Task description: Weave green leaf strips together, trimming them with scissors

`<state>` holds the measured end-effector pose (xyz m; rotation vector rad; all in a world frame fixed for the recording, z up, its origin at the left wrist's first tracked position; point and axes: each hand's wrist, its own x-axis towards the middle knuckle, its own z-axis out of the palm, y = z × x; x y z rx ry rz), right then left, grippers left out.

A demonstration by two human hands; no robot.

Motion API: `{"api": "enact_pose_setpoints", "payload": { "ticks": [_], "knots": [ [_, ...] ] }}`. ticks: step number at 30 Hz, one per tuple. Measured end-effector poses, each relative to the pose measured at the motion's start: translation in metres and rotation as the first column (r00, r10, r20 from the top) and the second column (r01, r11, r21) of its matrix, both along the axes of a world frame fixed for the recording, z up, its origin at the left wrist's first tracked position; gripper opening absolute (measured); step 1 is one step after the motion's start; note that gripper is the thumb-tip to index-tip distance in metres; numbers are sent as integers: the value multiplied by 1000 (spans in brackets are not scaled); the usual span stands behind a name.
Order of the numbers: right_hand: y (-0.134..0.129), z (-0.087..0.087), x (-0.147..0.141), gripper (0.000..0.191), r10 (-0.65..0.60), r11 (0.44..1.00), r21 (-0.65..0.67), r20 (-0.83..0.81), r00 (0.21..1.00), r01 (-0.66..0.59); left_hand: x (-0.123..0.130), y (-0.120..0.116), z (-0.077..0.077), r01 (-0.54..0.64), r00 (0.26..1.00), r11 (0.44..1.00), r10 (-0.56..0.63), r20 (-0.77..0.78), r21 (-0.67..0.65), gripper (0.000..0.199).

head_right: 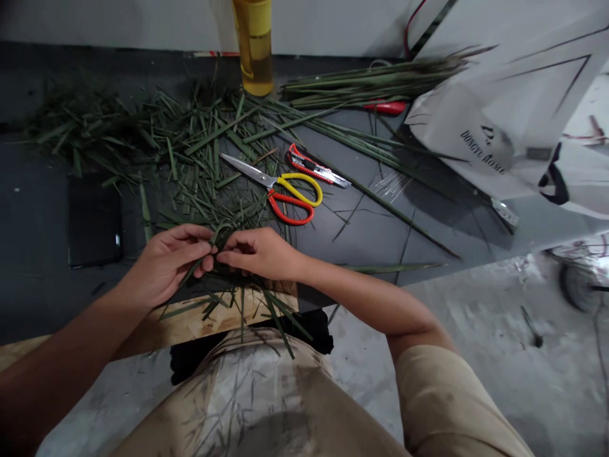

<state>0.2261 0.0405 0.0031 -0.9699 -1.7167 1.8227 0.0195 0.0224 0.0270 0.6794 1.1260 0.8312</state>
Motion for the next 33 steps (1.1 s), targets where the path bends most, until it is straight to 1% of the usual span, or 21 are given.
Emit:
{"api": "enact_pose_setpoints", "payload": {
  "ticks": [1, 2, 3, 5, 6, 7, 8, 10, 11, 13, 15, 16, 18, 19, 20, 21, 23, 26, 28, 30, 33],
  "knots": [
    [0, 0, -1, 29, 37, 997, -61, -23, 999, -38, 0, 0, -1, -10, 1000, 1000, 10, 1, 16, 22],
    [-1, 0, -1, 30, 35, 997, -68, -25, 999, -36, 0, 0, -1, -21, 1000, 999, 21, 1, 30, 21],
    [-1, 0, -1, 30, -9, 1000, -18, 3, 1000, 9, -1, 0, -2, -33, 999, 999, 33, 4, 39, 21],
    [1, 0, -1, 30, -146, 979, 153, 90, 985, 131, -2, 0, -3, -64, 998, 997, 63, 16, 49, 20],
    [2, 0, -1, 31, -186, 965, 209, 123, 975, 158, -2, 0, -3, -80, 997, 995, 79, 22, 51, 21],
    [3, 0, 0, 33, -183, 964, 220, 139, 973, 150, -2, 0, -2, -95, 995, 994, 94, 28, 52, 21],
    [4, 1, 1, 34, -142, 976, 184, 134, 981, 116, -2, 1, -2, -109, 994, 993, 108, 31, 51, 22],
    [4, 3, 3, 29, -2, 1000, 17, 36, 999, 1, -2, 2, 0, -142, 990, 989, 141, 23, 50, 24],
    [4, 5, 4, 27, 67, 994, -81, -56, 996, -72, -2, 2, 1, -158, 987, 986, 158, 14, 51, 25],
    [1, 8, 5, 29, 164, 945, -237, -256, 953, -226, -1, 3, 2, -183, 983, 981, 183, -8, 59, 27],
    [-2, 10, 5, 30, 224, 904, -280, -335, 915, -323, 0, 4, 1, -185, 982, 979, 188, -33, 81, 27],
    [-3, 10, 5, 30, 240, 915, -251, -292, 926, -316, 0, 4, 0, -180, 981, 979, 185, -52, 99, 26],
    [-3, 7, 6, 25, 196, 974, -98, -83, 977, -204, 0, 3, -4, -164, 978, 975, 181, -104, 148, 24],
    [-1, 5, 7, 23, 119, 993, 18, 27, 992, -120, 0, 3, -7, -156, 974, 971, 182, -136, 180, 23],
    [2, 2, 8, 21, 22, 990, 134, 106, 994, -36, 0, 2, -9, -149, 968, 965, 186, -167, 214, 21],
    [5, -1, 9, 21, -79, 977, 205, 127, 989, 52, 0, 2, -11, -144, 962, 958, 195, -192, 250, 19],
    [11, -3, 11, 21, -265, 927, 293, 71, 962, 233, 0, 1, -14, -135, 951, 943, 210, -229, 304, 17],
    [16, -1, 14, 24, -464, 833, 328, -23, 886, 445, 0, 0, -16, -129, 940, 938, 219, -261, 322, 16],
    [16, 4, 14, 25, -492, 790, 389, -58, 868, 474, 0, 0, -15, -124, 936, 941, 216, -278, 314, 17],
    [15, 7, 14, 23, -467, 763, 478, -58, 883, 435, 0, 1, -13, -114, 932, 946, 208, -298, 303, 18],
    [14, 6, 15, 17, -421, 763, 534, -17, 907, 364, -1, 1, -10, -102, 925, 952, 197, -324, 288, 19]
  ]
}}
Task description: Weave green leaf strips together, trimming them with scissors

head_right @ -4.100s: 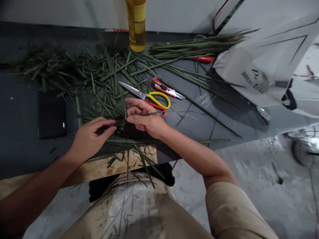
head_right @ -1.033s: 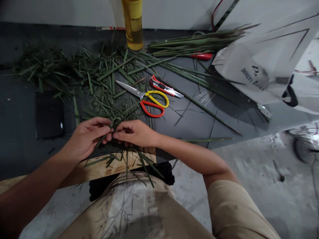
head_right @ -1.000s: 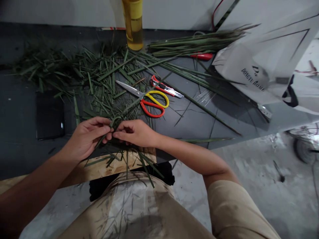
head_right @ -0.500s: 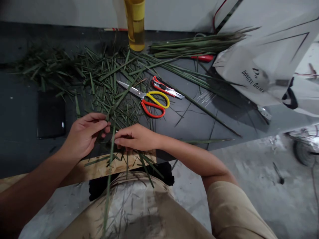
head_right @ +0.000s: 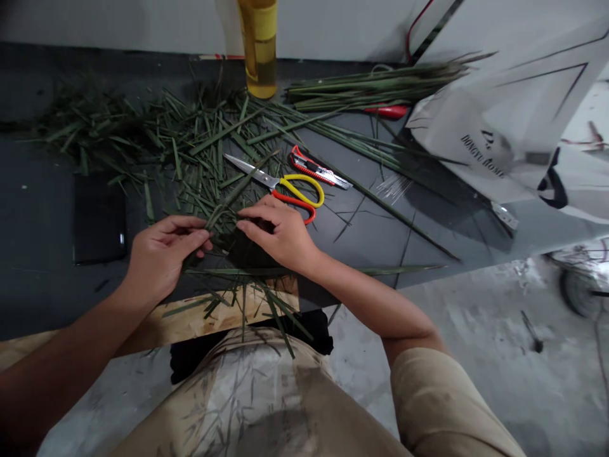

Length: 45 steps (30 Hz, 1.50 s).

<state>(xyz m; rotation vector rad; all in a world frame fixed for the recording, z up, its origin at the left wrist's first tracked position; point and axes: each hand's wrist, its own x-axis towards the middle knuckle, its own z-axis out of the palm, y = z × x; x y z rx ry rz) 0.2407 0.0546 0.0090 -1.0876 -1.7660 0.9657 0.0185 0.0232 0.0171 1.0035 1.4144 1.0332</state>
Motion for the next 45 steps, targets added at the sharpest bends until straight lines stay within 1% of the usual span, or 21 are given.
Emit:
{"api": "enact_pose_setpoints", "payload": {
  "ticks": [3, 6, 7, 9, 11, 12, 13, 15, 17, 18, 20, 23, 25, 27, 32, 35, 36, 38, 40, 42, 45],
  "knots": [
    [0, -3, -1, 13, 84, 995, -61, -16, 996, -85, 0, -1, 1, 27, 1000, 1000, -27, 2, -11, 20],
    [-2, -4, -5, 14, 159, 962, -199, -140, 977, -185, 0, -2, 1, 94, 995, 995, -93, 20, -31, 20],
    [-3, -4, -6, 17, 177, 938, -265, -194, 965, -225, 1, -3, 1, 112, 994, 993, -111, 23, -39, 21],
    [-7, -4, -8, 23, 208, 864, -390, -302, 930, -320, 2, -3, 1, 130, 991, 990, -129, 20, -55, 22],
    [-10, -6, -9, 28, 226, 796, -455, -386, 894, -398, 3, -4, 1, 135, 991, 989, -135, 11, -62, 24],
    [-11, -7, -10, 29, 231, 788, -456, -405, 885, -414, 3, -4, 1, 135, 991, 989, -135, 8, -62, 25],
    [-13, -7, -10, 29, 229, 805, -436, -397, 889, -402, 4, -4, 1, 135, 991, 989, -135, 12, -61, 26],
    [-14, -8, -10, 26, 209, 892, -338, -279, 937, -300, 4, -4, 1, 138, 990, 988, -135, 42, -71, 26],
    [-15, -6, -10, 20, 152, 972, -164, -94, 984, -166, 3, -4, 1, 146, 987, 985, -138, 83, -97, 26],
    [-15, -5, -9, 18, 118, 990, -80, -15, 993, -119, 3, -4, 0, 149, 986, 983, -139, 96, -108, 26],
    [-14, -3, -8, 18, 79, 997, 22, 76, 994, -81, 4, -4, 0, 151, 985, 982, -140, 100, -116, 25],
    [-12, -3, -6, 18, 66, 992, 101, 104, 992, -76, 5, -4, 2, 155, 986, 981, -146, 79, -114, 26],
    [-11, -4, -5, 15, 77, 985, 144, 102, 992, -91, 6, -5, 4, 159, 987, 980, -154, 57, -120, 28],
    [-10, -4, -4, 15, 88, 985, 141, 98, 991, -101, 6, -5, 6, 158, 987, 980, -155, 34, -120, 29],
    [-8, 0, -3, 16, 100, 995, -21, 76, 992, -98, 6, -4, 5, 130, 991, 986, -131, -1, -101, 27],
    [-5, 1, -2, 13, 110, 989, -102, 28, 994, -106, 5, -4, 3, 100, 995, 991, -101, -6, -85, 24],
    [-4, 0, -1, 14, 122, 980, -157, -4, 993, -121, 5, -4, 4, 95, 995, 992, -97, -14, -82, 23],
    [-3, -1, -1, 20, 157, 928, -323, -106, 982, -184, 5, -4, 5, 91, 995, 993, -94, -37, -78, 22],
    [-1, -3, -1, 27, 177, 843, -468, -223, 959, -265, 5, -4, 6, 89, 994, 993, -93, -61, -76, 22],
    [0, -3, -1, 29, 176, 788, -530, -294, 940, -313, 5, -4, 6, 85, 993, 994, -90, -82, -68, 23],
    [2, -1, 0, 30, 159, 754, -563, -342, 926, -338, 4, -4, 6, 83, 991, 995, -88, -102, -57, 24]
  ]
}}
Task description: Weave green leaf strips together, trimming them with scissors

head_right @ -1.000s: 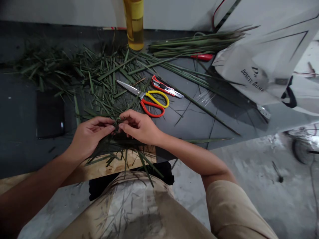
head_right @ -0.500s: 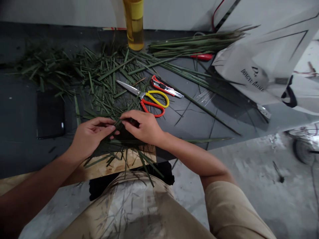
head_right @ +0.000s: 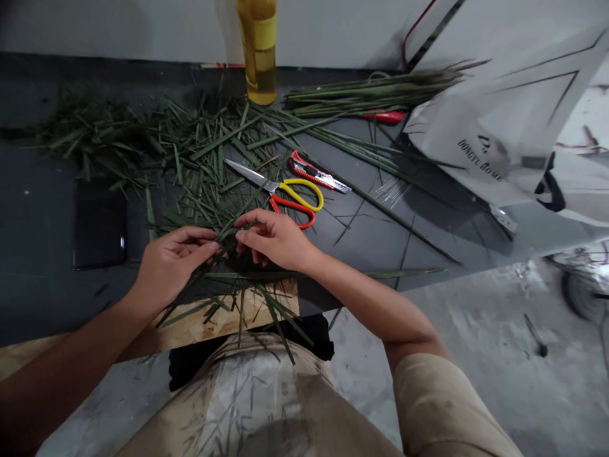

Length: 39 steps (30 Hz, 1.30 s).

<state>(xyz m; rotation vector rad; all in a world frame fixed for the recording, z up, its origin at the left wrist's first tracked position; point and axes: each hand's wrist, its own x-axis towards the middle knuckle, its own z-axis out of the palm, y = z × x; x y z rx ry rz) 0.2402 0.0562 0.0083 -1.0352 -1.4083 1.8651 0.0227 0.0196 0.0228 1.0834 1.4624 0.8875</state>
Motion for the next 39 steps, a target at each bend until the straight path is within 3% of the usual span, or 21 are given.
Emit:
{"api": "enact_pose_setpoints", "payload": {
  "ticks": [7, 16, 26, 32, 39],
  "knots": [
    [0, 3, 0, 26, 23, 998, -63, -47, 999, -26, 1, 0, 2, 12, 999, 999, -11, 46, -35, 26],
    [-2, 3, 1, 19, 71, 997, -22, -45, 997, -72, 0, 0, 0, 40, 999, 999, -40, 12, -21, 24],
    [-3, 14, 1, 34, 110, 952, -273, -102, 989, -135, 2, 1, 4, 23, 1000, 1000, -23, -1, -12, 21],
    [-2, 5, 1, 25, 29, 994, -99, -79, 996, -37, 2, 0, 2, 28, 999, 999, -27, 25, -23, 22],
    [-2, 3, 4, 17, 13, 997, 72, -45, 999, -10, 0, 1, -2, 65, 997, 997, -63, 48, -41, 25]
  ]
}}
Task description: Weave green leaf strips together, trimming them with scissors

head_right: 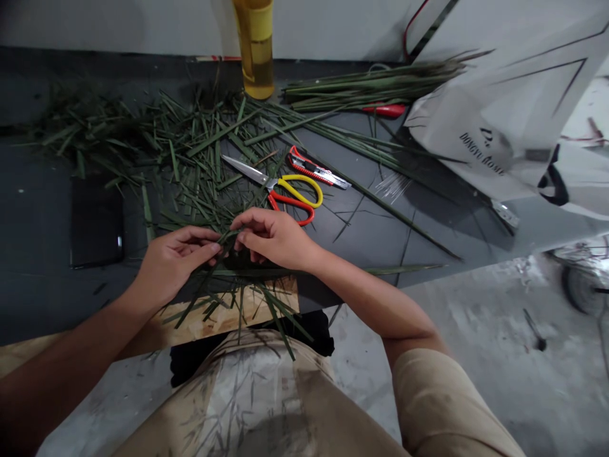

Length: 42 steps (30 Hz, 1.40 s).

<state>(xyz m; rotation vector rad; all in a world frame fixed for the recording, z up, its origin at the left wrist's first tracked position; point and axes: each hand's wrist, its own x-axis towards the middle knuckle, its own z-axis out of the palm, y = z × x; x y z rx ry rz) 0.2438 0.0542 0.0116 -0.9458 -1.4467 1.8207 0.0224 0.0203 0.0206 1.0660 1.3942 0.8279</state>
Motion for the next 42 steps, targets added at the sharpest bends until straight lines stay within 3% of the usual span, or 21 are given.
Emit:
{"api": "enact_pose_setpoints", "payload": {
  "ticks": [10, 14, 17, 20, 22, 24, 29, 35, 42],
  "knots": [
    [0, 4, -2, 24, -43, 998, 40, 54, 998, 41, 2, -1, 1, 5, 1000, 1000, -5, -9, 20, 23],
    [-4, 6, -3, 15, -119, 973, 211, 127, 985, 91, 3, -2, 1, 7, 1000, 1000, -7, -10, 11, 24],
    [-5, 6, -1, 13, -182, 897, 435, 196, 964, 81, 2, -1, 0, 5, 1000, 1000, -5, -10, 5, 26],
    [-6, 5, 0, 14, -265, 745, 666, 242, 933, 39, 2, -1, -1, -5, 1000, 1000, 5, 1, -6, 28],
    [-6, 4, 1, 14, -297, 660, 751, 231, 927, 24, 2, -1, -1, -7, 1000, 1000, 7, 10, -13, 28],
    [-5, 3, 1, 14, -291, 632, 775, 203, 935, 29, 3, -1, -1, -5, 1000, 1000, 5, 14, -14, 28],
    [-4, 3, 0, 14, -269, 674, 734, 137, 953, 85, 2, -1, 1, 24, 1000, 1000, -24, 13, -3, 28],
    [-3, 6, 0, 12, -246, 815, 567, 154, 957, 119, -1, -1, 1, 66, 996, 997, -64, 57, -33, 30],
    [-3, 6, -1, 13, -276, 809, 568, 137, 951, 152, -3, -1, -1, 51, 996, 998, -47, 81, -46, 29]
  ]
}}
